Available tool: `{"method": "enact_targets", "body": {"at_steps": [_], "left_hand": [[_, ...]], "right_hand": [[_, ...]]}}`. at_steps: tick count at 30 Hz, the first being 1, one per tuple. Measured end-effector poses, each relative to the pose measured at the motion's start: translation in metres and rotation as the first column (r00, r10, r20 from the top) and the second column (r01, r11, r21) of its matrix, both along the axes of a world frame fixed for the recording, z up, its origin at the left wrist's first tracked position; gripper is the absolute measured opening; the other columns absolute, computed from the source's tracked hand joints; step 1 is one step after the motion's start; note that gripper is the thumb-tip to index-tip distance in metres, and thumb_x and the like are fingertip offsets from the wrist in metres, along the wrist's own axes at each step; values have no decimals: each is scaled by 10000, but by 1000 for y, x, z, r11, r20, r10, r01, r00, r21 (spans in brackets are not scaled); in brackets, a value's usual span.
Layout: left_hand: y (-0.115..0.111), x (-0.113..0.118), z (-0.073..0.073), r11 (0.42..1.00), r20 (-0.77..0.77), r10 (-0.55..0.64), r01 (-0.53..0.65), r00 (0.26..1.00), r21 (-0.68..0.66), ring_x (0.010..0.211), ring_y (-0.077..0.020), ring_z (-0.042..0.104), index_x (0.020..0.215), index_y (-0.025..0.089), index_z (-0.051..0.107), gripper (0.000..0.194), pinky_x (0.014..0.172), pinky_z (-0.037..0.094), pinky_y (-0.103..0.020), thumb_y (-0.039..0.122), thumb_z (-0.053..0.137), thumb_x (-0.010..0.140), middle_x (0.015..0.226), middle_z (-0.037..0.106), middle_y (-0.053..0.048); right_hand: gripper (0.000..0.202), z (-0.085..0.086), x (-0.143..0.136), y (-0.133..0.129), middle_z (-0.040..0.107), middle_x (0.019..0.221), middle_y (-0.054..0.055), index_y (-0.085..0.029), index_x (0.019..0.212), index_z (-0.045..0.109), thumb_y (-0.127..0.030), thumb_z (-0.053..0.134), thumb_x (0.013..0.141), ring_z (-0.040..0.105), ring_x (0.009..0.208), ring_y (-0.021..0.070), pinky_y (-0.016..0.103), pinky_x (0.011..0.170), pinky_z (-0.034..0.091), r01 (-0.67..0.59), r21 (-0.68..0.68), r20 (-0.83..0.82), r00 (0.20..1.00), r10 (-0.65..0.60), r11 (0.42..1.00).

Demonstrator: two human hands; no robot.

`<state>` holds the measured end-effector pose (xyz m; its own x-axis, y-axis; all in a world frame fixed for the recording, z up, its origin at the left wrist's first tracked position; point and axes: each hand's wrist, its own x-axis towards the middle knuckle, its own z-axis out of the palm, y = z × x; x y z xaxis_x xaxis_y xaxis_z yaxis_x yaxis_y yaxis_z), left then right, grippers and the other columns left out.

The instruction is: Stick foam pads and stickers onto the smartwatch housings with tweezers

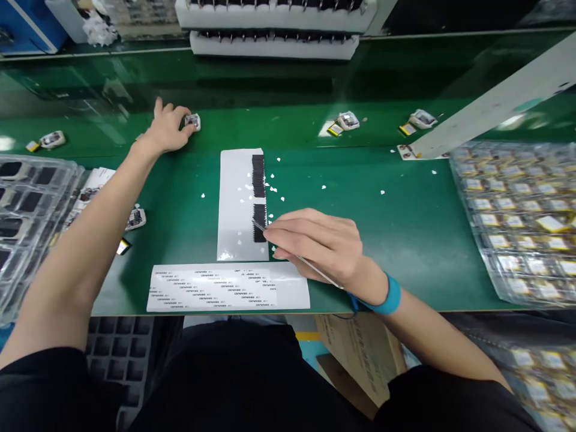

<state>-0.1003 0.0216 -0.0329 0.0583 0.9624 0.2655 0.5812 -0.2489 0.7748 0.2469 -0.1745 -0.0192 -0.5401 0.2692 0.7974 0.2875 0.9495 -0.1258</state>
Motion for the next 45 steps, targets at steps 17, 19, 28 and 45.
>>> {"method": "enact_targets", "body": {"at_steps": [17,19,28,45], "left_hand": [[-230,134,32,956,563,-228,292,794,-25,649,-134,731,1174,218,712,227,540,567,-251,189,771,956,981,790,-32],[-235,137,34,958,522,-247,286,816,7,666,-125,717,1088,206,741,144,569,580,-242,131,726,967,948,783,-34],[-246,135,32,975,467,-151,209,871,-75,724,-136,787,1186,216,742,240,647,660,-212,110,717,972,889,818,12],[-232,127,25,971,493,-168,231,854,-69,500,-146,722,983,198,785,144,419,568,-217,95,823,889,732,758,4]], "right_hand": [[229,4,0,-10,797,835,4,-176,1109,658,-342,504,1145,683,580,82,204,543,559,136,-224,-100,982,-162,965],[273,4,1,-8,776,769,-6,-171,1103,666,-439,612,1096,626,513,82,229,485,508,151,-176,-62,984,-164,973],[113,-5,-5,-13,810,828,-6,-182,1080,727,-179,776,979,759,697,102,206,592,572,169,-198,20,986,-168,966],[183,0,-1,-7,829,1032,-1,-200,1082,750,-62,684,982,793,855,96,181,582,558,51,-269,26,999,-46,962]]}}
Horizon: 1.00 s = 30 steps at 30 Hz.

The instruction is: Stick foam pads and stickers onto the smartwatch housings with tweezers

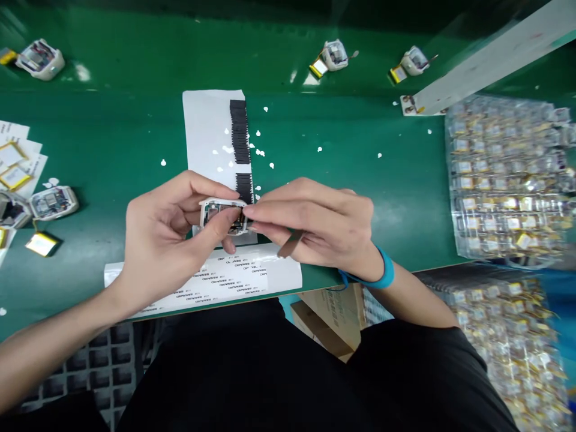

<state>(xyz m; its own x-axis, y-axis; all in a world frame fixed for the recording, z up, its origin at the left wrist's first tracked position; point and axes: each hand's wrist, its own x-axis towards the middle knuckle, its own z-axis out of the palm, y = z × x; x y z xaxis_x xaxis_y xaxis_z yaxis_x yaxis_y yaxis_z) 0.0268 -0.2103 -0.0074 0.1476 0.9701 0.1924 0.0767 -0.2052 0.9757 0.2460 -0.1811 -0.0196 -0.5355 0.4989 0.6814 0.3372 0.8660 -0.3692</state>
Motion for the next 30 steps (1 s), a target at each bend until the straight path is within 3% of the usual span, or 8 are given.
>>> {"method": "enact_targets", "body": {"at_steps": [4,10,15,23,26,30], "left_hand": [[2,-4,0,994,-21,-56,54,998,-95,454,-146,688,971,220,816,66,381,507,-227,176,816,922,683,723,5],[6,-7,4,956,41,-213,217,976,-196,395,-179,686,858,224,805,84,312,453,-211,153,820,900,643,739,7],[8,-10,4,927,84,-249,263,965,-269,385,-174,675,865,236,812,79,332,471,-210,200,801,935,678,752,-4],[2,-7,2,933,81,-226,240,971,-268,382,-185,674,892,249,820,55,315,411,-210,275,838,937,607,722,10],[3,-8,2,936,66,-217,227,974,-268,387,-192,682,907,240,832,77,314,422,-220,297,819,957,638,743,-10],[4,-9,0,945,17,-186,183,982,-271,383,-197,682,911,229,828,99,303,412,-234,315,812,958,659,747,-24]], "right_hand": [[292,2,2,0,825,1040,-14,-214,1071,736,15,580,980,770,834,70,186,568,511,-12,-18,50,999,13,1000],[116,-2,-6,-3,797,935,7,-156,991,710,-78,629,1018,752,815,96,216,577,511,-2,-109,-30,1000,-1,994],[210,-10,-6,-4,812,967,-28,-184,1028,711,-11,599,991,766,809,69,192,555,502,48,-11,-67,997,-48,999],[232,1,4,-3,838,1069,-55,-255,1133,702,-79,611,1013,818,939,96,191,723,667,-12,-39,91,996,16,999],[191,2,6,-2,823,892,-79,-243,1112,694,-96,649,998,799,782,86,182,661,648,15,58,115,993,-21,998],[114,3,10,6,770,746,-70,-202,1014,688,-104,643,977,668,544,75,220,475,499,174,171,230,950,-211,970]]}}
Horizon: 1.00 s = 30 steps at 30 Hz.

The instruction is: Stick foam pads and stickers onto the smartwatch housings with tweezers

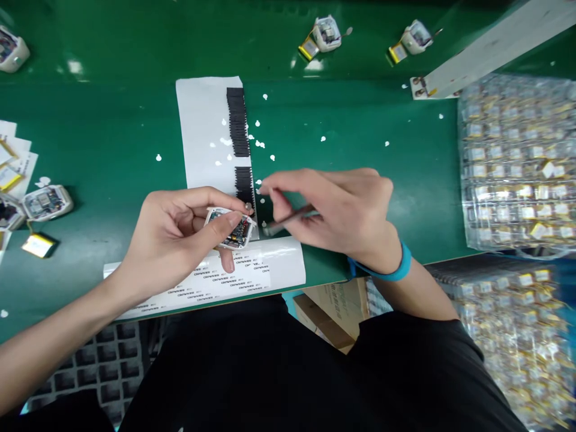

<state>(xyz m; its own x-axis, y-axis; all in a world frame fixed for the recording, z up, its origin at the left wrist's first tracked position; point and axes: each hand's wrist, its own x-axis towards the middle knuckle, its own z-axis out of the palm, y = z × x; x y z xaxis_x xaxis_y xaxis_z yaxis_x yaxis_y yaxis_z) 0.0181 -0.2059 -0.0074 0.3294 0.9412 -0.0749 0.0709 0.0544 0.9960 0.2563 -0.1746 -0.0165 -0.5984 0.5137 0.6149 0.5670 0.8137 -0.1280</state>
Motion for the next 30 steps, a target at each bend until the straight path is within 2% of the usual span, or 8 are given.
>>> {"method": "enact_targets", "body": {"at_steps": [2,6,12,15,21,23,26,30], "left_hand": [[1,0,0,1000,0,-7,7,1000,5,396,-198,692,926,229,818,73,307,406,-235,290,799,961,664,739,-19],[2,1,0,999,29,-29,30,999,-27,422,-192,703,935,226,777,25,345,454,-239,226,777,959,689,736,-9],[1,0,-3,996,74,1,5,997,-86,448,-199,719,954,216,727,56,400,541,-243,221,783,960,627,695,5],[-1,3,-2,997,30,50,-48,998,-55,482,-196,743,930,214,717,64,406,562,-226,181,767,952,678,730,-2],[-13,13,-2,987,12,100,-101,995,127,577,-167,763,940,218,712,88,472,648,-213,130,726,943,792,781,-3],[-17,16,-5,975,6,134,-133,991,176,606,-153,753,964,219,710,87,515,671,-205,135,721,943,774,769,10],[-22,17,-8,958,-43,196,-181,980,224,576,-135,709,959,231,694,92,520,662,-216,151,734,940,707,740,35],[-23,18,-11,937,-73,283,-260,956,235,601,-147,735,916,250,683,113,547,656,-262,196,780,936,704,747,43]], "right_hand": [[111,-1,1,3,801,824,-57,-200,1077,694,-142,636,1003,676,563,80,234,473,475,30,1,54,998,-30,1000],[249,-4,0,1,835,1064,-76,-234,1245,667,-111,622,1033,767,754,67,201,532,512,-77,18,15,997,77,997],[207,-5,2,-3,827,1161,-51,-240,1184,699,-157,532,1093,791,828,74,201,556,546,-148,-30,57,987,149,989],[275,-4,3,-3,830,1133,-66,-245,1168,711,-121,475,1102,789,831,59,190,539,525,-140,-73,79,986,146,987],[122,-9,-5,-6,810,885,-73,-192,1033,702,-181,594,1090,759,715,53,169,530,515,-133,-59,12,991,134,989],[116,-10,-7,-8,827,940,-40,-169,1034,705,-140,599,1071,781,759,67,168,558,551,-145,-24,-4,989,145,989],[159,-11,-9,-14,838,1084,90,-81,1114,718,-110,570,1061,819,890,143,213,647,636,-180,55,29,983,179,982],[249,-10,-11,-20,805,1200,188,7,1212,701,-85,528,1058,822,860,180,255,629,657,-130,83,84,989,123,988]]}}
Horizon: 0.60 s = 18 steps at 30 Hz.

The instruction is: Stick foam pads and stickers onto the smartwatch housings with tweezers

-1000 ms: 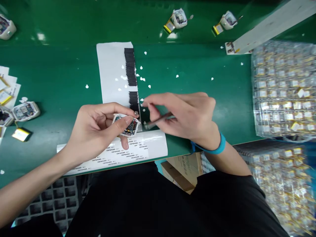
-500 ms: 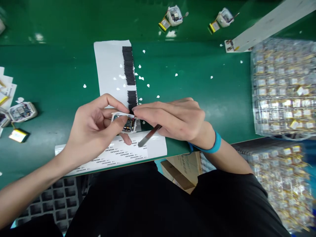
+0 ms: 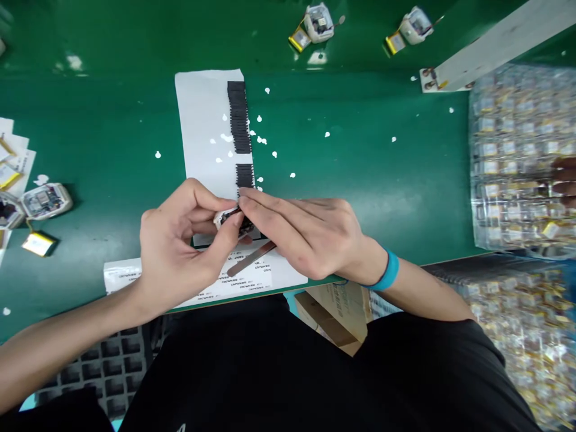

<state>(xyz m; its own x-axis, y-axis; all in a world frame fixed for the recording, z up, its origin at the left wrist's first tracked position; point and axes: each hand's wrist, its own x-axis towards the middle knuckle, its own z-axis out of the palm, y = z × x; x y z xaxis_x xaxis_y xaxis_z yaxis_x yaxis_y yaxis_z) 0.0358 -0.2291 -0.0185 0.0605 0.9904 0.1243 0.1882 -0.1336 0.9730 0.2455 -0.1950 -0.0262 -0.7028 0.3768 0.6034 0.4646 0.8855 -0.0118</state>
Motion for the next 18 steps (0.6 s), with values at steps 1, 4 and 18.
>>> {"method": "enact_targets", "body": {"at_steps": [1,4,18], "left_hand": [[1,0,-1,1000,8,12,-12,1000,12,603,-147,738,897,250,684,130,551,657,-264,199,799,926,712,749,43],[4,0,-1,998,58,-9,5,998,68,551,-134,711,846,235,689,186,495,626,-250,188,867,877,714,744,34],[1,-15,1,985,-173,-119,139,978,105,949,-192,839,1037,270,697,232,738,663,-280,180,845,883,1056,834,41]], "right_hand": [[261,1,0,0,803,1213,180,5,1222,699,-59,516,1047,823,868,177,248,617,651,3,-45,-13,1000,-4,999],[327,6,0,1,819,1208,83,-74,1204,714,0,455,1018,816,916,129,199,618,632,-46,-274,-106,994,18,961],[180,13,-8,4,630,737,-83,-142,971,669,-303,725,1027,517,593,35,198,593,420,-141,-716,-370,907,-200,684]]}}
